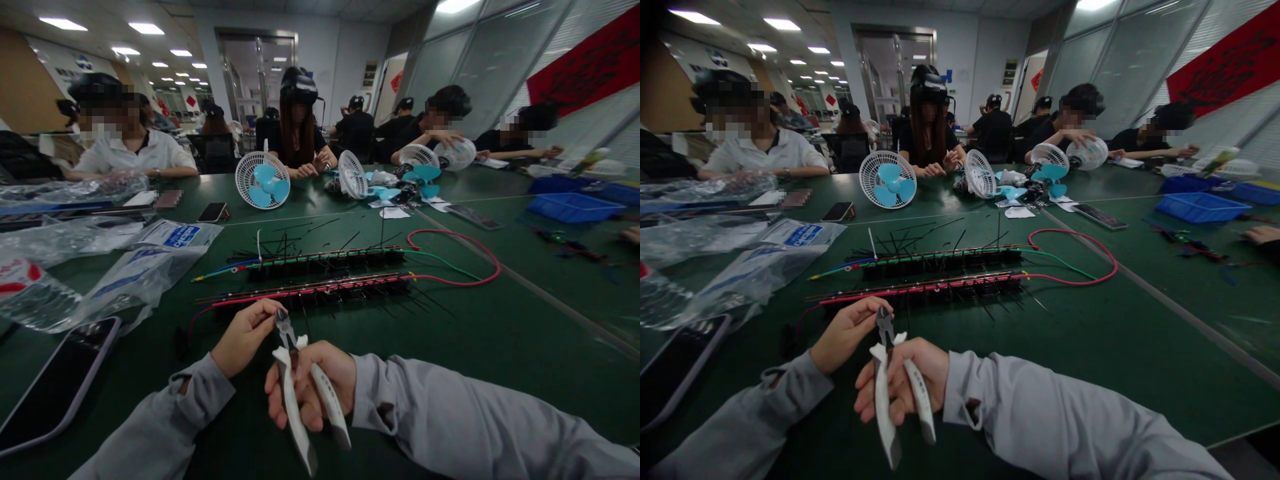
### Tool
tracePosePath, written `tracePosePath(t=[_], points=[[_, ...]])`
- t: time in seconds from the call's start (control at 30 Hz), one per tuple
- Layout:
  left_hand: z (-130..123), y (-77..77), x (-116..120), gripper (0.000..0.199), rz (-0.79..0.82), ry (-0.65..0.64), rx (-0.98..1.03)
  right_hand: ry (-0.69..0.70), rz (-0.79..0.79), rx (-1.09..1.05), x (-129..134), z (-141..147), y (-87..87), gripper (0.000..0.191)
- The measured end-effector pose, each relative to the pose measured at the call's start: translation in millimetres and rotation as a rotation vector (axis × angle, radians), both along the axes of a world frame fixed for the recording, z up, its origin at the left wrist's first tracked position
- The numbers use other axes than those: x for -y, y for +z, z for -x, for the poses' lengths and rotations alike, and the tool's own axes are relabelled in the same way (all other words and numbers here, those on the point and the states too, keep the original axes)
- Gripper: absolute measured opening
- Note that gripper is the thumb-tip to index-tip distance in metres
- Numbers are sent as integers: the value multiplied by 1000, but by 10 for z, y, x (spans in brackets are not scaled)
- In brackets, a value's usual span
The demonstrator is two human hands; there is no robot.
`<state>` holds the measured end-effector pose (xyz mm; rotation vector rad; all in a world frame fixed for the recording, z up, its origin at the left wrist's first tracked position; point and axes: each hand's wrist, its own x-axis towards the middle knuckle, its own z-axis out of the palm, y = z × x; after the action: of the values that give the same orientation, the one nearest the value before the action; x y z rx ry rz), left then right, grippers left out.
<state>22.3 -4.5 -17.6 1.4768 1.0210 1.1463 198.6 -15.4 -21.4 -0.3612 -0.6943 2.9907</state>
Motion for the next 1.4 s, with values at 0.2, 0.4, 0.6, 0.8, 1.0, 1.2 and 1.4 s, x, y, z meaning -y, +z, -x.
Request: tracePosePath(t=[0.2,0.4,0.6,0.8,1.0,1.2,1.4], points=[[-4,9,7,16,-8,1,-9,42,3,-15,-18,-5,-4,43],[-5,11,11,17,3,0,7,57,33,5,-17,-65,47,26],[4,0,9,17,1,-15,12,57,56,62,7,-59,113,19],[13,-9,0,17,-17,-26,10,68,39,77,18,-60,126,18],[18,-25,-14,17,-12,-18,8,59,39,27,8,-69,80,20],[34,-69,-25,17,0,22,9,37,3,-45,-19,-36,-58,46],[34,-81,-26,15,-1,20,39,114,36,-109,-21,-17,-30,53]])
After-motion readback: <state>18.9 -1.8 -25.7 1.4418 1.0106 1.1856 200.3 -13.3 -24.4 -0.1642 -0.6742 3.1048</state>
